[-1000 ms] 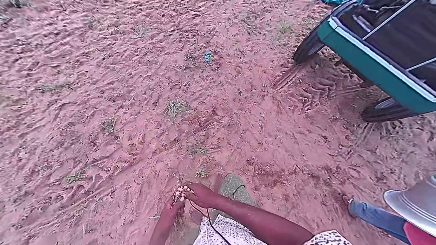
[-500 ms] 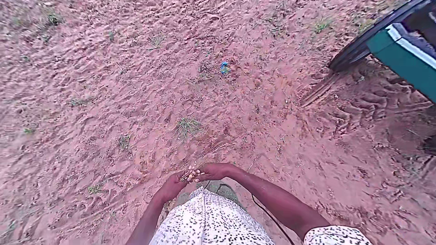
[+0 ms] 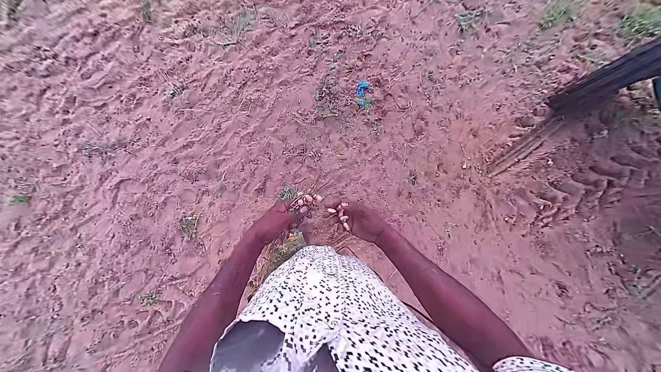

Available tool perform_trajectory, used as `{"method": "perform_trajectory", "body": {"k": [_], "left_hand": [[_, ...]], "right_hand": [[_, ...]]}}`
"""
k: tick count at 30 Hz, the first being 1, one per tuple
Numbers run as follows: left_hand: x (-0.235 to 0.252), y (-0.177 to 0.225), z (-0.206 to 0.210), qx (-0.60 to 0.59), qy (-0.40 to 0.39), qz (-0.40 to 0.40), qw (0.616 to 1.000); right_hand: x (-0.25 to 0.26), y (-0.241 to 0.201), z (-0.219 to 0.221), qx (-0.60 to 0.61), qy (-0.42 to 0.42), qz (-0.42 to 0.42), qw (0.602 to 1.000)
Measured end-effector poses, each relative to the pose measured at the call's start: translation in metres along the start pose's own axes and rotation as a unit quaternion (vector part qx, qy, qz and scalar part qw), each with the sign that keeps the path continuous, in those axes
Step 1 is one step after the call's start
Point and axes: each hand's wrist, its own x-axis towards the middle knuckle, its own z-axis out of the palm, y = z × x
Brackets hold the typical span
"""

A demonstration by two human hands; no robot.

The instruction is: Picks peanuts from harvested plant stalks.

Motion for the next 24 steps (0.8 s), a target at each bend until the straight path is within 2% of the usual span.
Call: {"method": "perform_trajectory", "body": {"k": [2,5,8,11,14,17,19,22,24], "left_hand": [[0.035,0.029,-0.028,0.004,-0.024,0.004,1.0],[0.078,0.083,-0.07,0.021,-0.044,-0.007,0.999],[0.124,0.135,-0.107,0.036,-0.075,-0.008,0.997],[0.178,0.17,-0.14,0.038,-0.107,-0.015,0.993],[0.247,0.204,-0.168,0.05,-0.114,-0.031,0.992],[0.315,0.236,-0.193,0.062,-0.114,-0.038,0.991],[0.37,0.273,-0.218,0.073,-0.094,-0.02,0.993],[0.426,0.318,-0.232,0.096,-0.074,-0.037,0.992],[0.459,0.353,-0.244,0.14,-0.058,-0.043,0.988]], "right_hand": [[0.044,-0.023,0.022,0.046,-0.012,-0.063,0.997],[0.096,-0.074,0.038,0.114,0.026,-0.105,0.988],[0.143,-0.127,0.02,0.143,0.037,-0.105,0.983],[0.197,-0.172,-0.005,0.133,0.047,-0.088,0.986],[0.258,-0.218,-0.036,0.144,0.033,-0.108,0.983],[0.317,-0.267,-0.08,0.095,0.021,-0.131,0.987],[0.368,-0.325,-0.113,0.039,0.008,-0.139,0.989],[0.403,-0.391,-0.157,-0.087,0.012,-0.141,0.986],[0.431,-0.447,-0.177,-0.138,-0.03,-0.141,0.98]]}}
